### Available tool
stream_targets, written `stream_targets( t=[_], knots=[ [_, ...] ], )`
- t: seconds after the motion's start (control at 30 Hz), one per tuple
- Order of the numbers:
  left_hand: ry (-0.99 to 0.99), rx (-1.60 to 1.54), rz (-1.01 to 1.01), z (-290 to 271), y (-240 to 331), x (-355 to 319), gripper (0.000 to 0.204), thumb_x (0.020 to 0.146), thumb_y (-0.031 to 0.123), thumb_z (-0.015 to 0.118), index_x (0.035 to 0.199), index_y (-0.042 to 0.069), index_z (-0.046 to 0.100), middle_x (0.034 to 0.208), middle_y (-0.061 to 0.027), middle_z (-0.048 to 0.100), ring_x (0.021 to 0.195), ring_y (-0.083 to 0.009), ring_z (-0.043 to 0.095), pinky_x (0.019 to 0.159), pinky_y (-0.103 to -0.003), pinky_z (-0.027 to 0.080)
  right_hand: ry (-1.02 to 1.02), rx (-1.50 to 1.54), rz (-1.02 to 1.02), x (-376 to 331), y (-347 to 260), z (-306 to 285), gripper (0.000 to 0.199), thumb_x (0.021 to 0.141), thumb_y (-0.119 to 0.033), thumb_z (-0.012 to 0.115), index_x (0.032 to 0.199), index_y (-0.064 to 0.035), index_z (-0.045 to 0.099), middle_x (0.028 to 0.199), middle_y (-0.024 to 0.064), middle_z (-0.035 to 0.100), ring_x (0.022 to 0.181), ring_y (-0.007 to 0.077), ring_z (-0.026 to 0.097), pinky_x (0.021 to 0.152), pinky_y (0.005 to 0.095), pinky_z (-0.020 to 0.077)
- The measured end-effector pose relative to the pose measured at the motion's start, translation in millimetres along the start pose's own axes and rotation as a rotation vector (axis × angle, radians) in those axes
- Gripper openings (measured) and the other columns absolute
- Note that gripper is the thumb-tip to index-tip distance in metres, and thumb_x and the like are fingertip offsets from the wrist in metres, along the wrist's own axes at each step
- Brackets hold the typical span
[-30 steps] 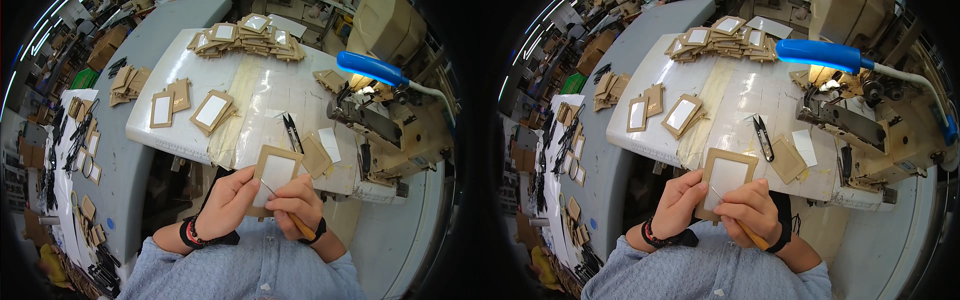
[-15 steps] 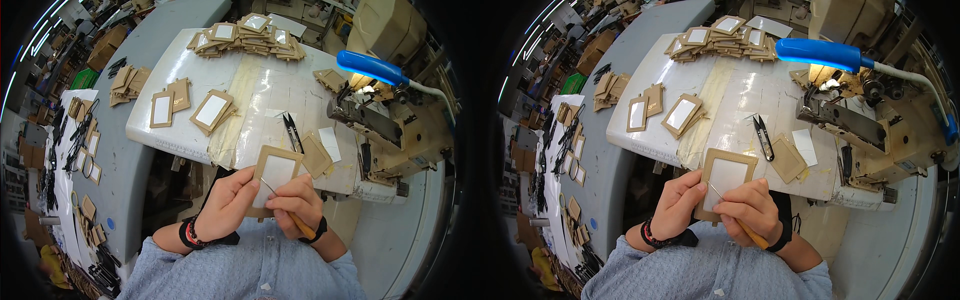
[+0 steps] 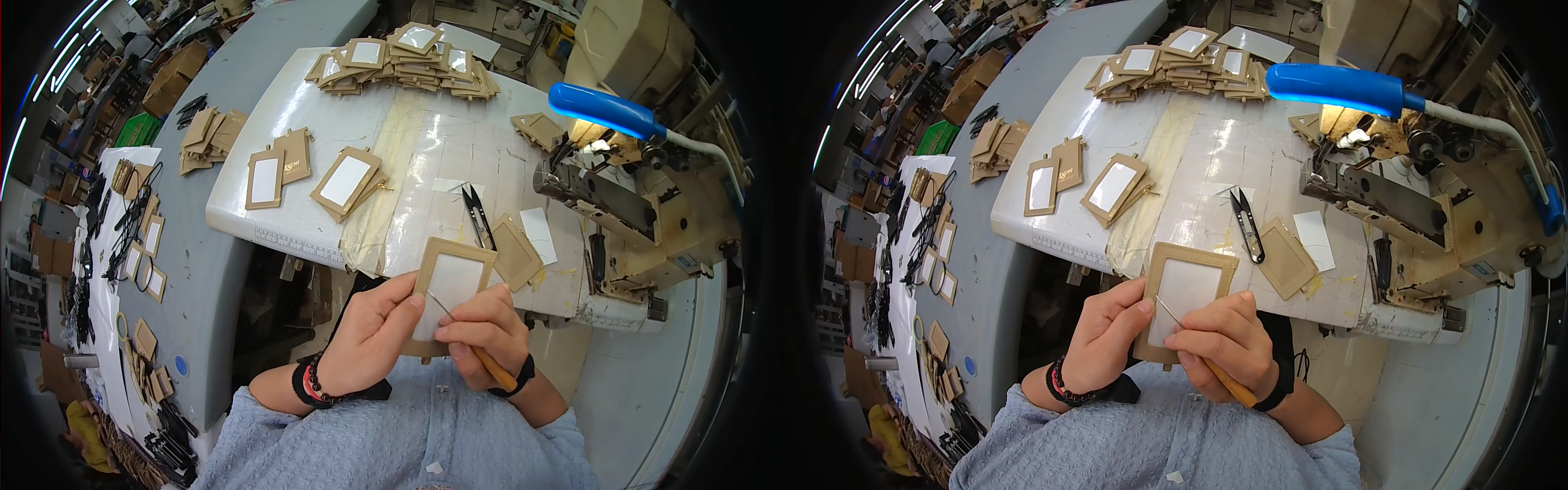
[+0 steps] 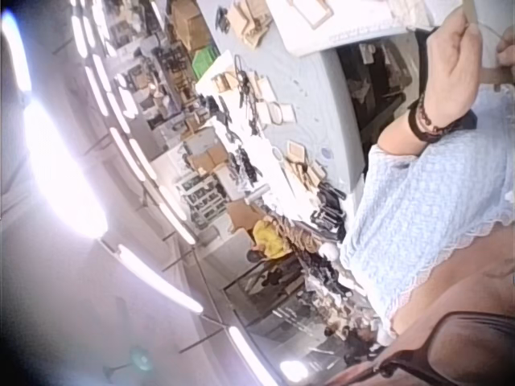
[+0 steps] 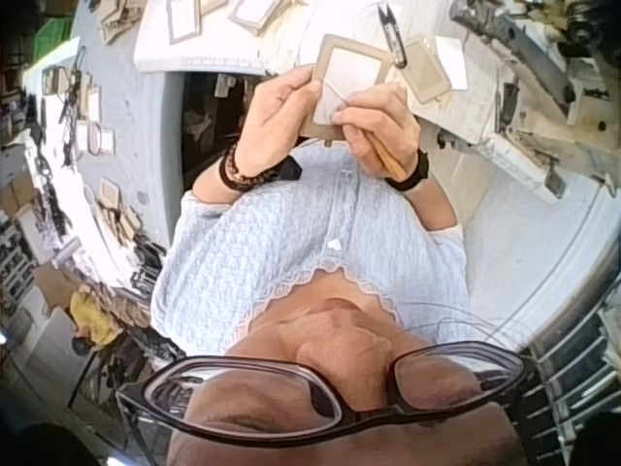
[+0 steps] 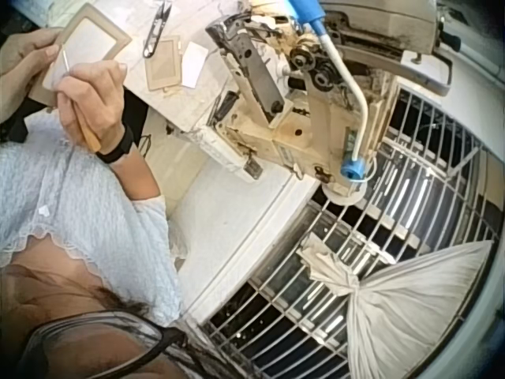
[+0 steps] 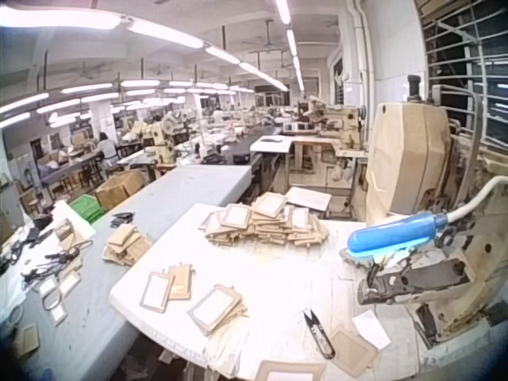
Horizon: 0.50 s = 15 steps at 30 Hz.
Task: The person uses a small metal tool to press the edges of a white insert into a cardboard frame. They rotate the frame to work on different sides, ensuring the insert is flush with the cardboard border. The task is performed at a workbench with a sewing machine and stacks of similar items nearby.
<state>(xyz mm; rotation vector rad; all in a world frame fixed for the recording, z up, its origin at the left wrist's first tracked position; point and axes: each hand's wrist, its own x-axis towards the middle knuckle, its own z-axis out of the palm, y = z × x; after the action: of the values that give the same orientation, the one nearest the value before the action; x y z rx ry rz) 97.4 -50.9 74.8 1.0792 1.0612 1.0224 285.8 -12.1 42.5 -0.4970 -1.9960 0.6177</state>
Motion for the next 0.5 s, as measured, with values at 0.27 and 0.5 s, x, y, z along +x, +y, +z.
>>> stream_targets(
  t=[0.27, 0.5],
  knots=[
    [0.017, 0.009, 0.017, 0.7, -0.8, -0.6, 0.034, 0.101, 0.008, 0.040, 0.129, -0.005, 0.053, 0.105, -0.0089, 0.065, 0.094, -0.0091, 0.058, 0.083, -0.026, 0.048, -0.008, -0.009, -0.002, 0.7, -1.3, -0.4, 0.019, 0.074, -0.004, 0.069, 0.092, -0.0093, 0.070, 0.092, 0.0032, 0.063, 0.077, 0.0187, 0.055, 0.072, 0.0301, 0.0376],
    [0.111, 0.171, 0.005, 8.1, 3.9, -3.5, 0.032, 0.101, 0.010, 0.041, 0.123, -0.007, 0.056, 0.098, -0.0029, 0.064, 0.087, -0.0039, 0.052, 0.074, -0.021, 0.045, -0.057, -0.240, -0.106, 1.8, -7.3, 4.0, 0.021, 0.072, -0.006, 0.069, 0.093, -0.0065, 0.067, 0.095, 0.0038, 0.061, 0.083, 0.0190, 0.056, 0.075, 0.0332, 0.0399]
  ],
)
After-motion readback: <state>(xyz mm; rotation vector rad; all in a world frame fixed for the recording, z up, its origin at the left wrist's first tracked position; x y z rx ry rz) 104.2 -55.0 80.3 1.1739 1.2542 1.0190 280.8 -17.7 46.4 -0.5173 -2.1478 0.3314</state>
